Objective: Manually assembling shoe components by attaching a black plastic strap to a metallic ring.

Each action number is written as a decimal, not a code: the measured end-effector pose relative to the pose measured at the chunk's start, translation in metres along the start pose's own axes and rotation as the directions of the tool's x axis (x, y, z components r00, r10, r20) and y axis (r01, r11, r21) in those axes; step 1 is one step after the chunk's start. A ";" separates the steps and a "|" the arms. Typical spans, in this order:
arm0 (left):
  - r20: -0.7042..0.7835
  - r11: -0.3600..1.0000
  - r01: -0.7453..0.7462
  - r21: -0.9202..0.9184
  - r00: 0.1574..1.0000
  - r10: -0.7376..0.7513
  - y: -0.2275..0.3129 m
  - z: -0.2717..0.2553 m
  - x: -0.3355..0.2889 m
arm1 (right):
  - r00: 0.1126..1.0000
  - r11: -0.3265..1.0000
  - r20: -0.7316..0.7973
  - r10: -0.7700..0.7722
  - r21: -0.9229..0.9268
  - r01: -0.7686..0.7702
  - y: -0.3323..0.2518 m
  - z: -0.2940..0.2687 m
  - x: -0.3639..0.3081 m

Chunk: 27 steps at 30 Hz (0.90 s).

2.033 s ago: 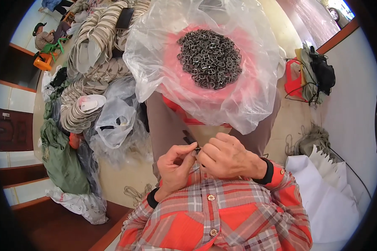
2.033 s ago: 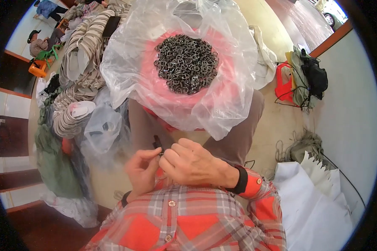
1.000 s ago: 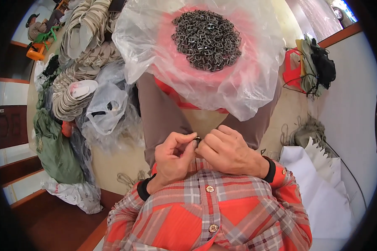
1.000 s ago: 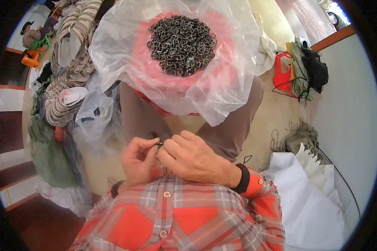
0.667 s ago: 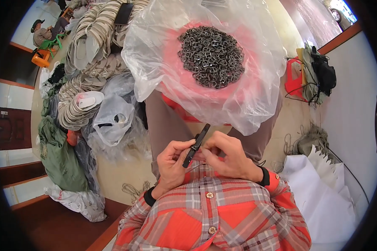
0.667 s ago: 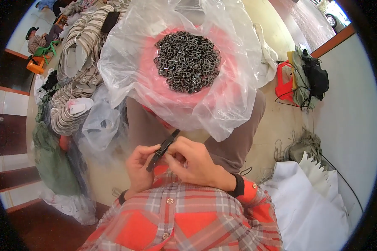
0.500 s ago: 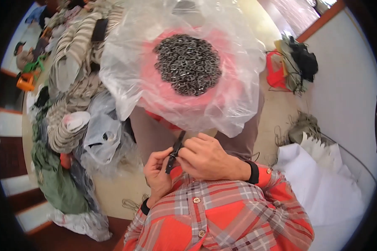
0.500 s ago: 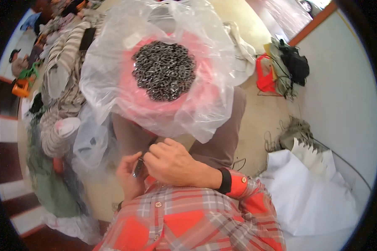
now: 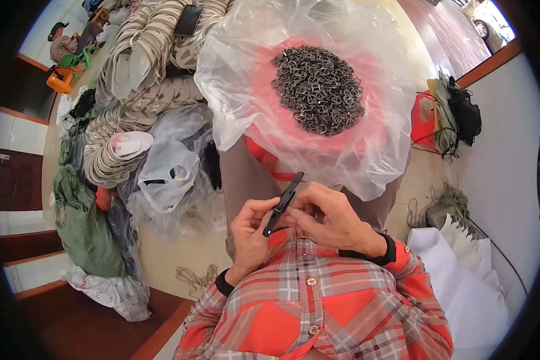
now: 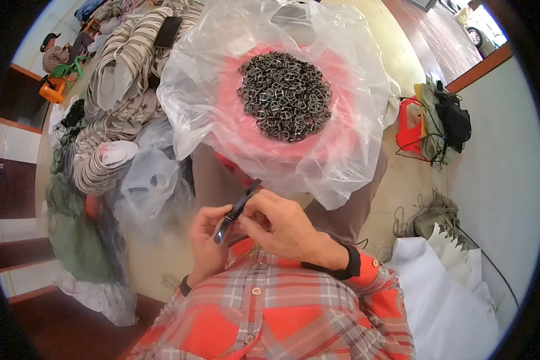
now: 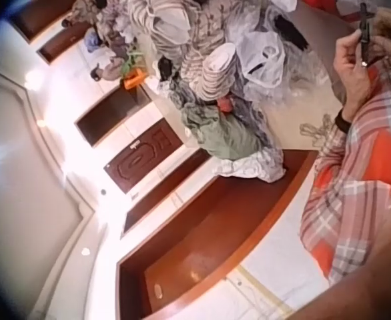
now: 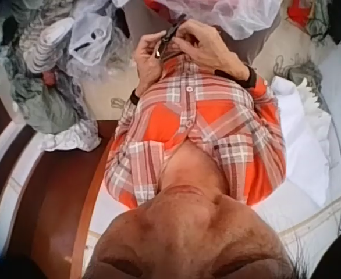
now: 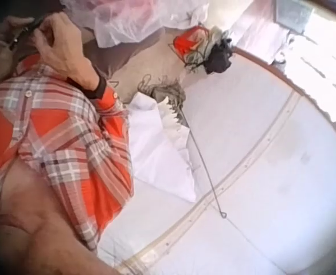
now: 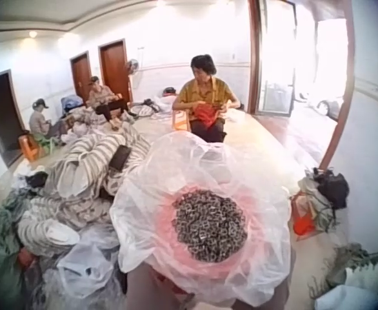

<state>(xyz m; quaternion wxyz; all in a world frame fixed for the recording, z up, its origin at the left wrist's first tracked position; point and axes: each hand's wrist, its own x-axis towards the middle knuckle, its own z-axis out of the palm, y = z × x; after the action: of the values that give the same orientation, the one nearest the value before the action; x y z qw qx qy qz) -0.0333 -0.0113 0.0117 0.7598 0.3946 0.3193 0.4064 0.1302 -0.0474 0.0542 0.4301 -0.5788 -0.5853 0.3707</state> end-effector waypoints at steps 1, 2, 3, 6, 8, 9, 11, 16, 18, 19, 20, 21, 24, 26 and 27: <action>0.011 1.000 0.001 -0.001 1.000 -0.001 0.000 -0.001 -0.001 | 1.000 1.000 0.007 0.000 0.003 0.000 -0.001 0.003 0.001; 0.005 1.000 -0.001 0.000 1.000 0.001 0.000 -0.002 -0.001 | 1.000 1.000 0.008 0.010 0.029 -0.010 -0.002 0.006 0.003; -0.011 1.000 0.001 0.027 1.000 -0.001 0.001 -0.002 -0.001 | 1.000 0.998 0.007 0.019 0.054 -0.020 -0.002 0.008 0.003; -0.028 0.995 -0.005 0.097 1.000 0.008 -0.003 -0.004 -0.004 | 0.999 0.999 0.018 0.037 0.039 -0.038 -0.002 0.011 0.002; -0.031 0.990 -0.013 0.142 0.999 0.018 -0.004 -0.004 -0.007 | 0.998 0.998 0.018 0.053 0.039 -0.053 0.003 0.013 -0.001; -0.021 0.985 -0.022 0.169 0.999 0.026 -0.003 -0.003 -0.009 | 0.997 0.997 0.020 0.070 0.042 -0.071 0.004 0.014 -0.004; -0.013 0.980 -0.033 0.197 0.999 0.037 -0.004 -0.002 -0.013 | 0.993 0.993 0.031 0.114 0.034 -0.115 -0.001 0.012 -0.010; 0.087 0.999 -0.048 -0.017 0.995 0.050 -0.010 -0.007 -0.018 | 0.999 0.998 -0.033 0.011 -0.064 -0.013 0.003 0.012 -0.017; 0.050 0.999 -0.018 0.027 0.999 0.017 -0.007 0.000 -0.019 | 0.999 0.998 0.026 0.025 -0.058 -0.024 0.002 0.008 -0.017; 0.013 0.997 0.015 0.069 1.000 -0.016 -0.005 0.003 -0.018 | 0.999 0.998 0.028 0.022 -0.057 -0.020 0.004 0.006 -0.017; 0.014 0.997 0.012 0.070 1.000 -0.013 -0.003 0.006 -0.017 | 0.999 1.000 0.028 0.018 0.001 -0.018 0.007 0.004 -0.017; 0.011 0.997 0.035 0.066 0.999 -0.035 0.000 0.009 -0.016 | 0.999 0.998 0.029 0.013 0.059 -0.015 0.008 0.002 -0.017; -0.016 0.994 0.078 0.075 0.997 -0.077 0.007 0.014 -0.011 | 0.999 1.000 -0.043 -0.003 -0.020 0.002 0.004 -0.002 -0.010; -0.048 0.992 0.082 0.092 0.996 -0.078 0.011 0.013 -0.010 | 0.992 0.982 -0.044 -0.114 -0.155 0.106 0.001 -0.002 -0.006; -0.060 0.985 0.093 0.148 0.995 -0.085 0.008 0.011 -0.008 | 0.975 0.934 -0.042 -0.217 -0.298 0.195 0.000 -0.004 -0.004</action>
<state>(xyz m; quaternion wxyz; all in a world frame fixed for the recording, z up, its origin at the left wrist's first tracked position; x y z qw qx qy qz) -0.0315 -0.0194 0.0256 0.7363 0.4253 0.3867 0.3571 0.1340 -0.0512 0.0555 0.3978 -0.5849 -0.6746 0.2111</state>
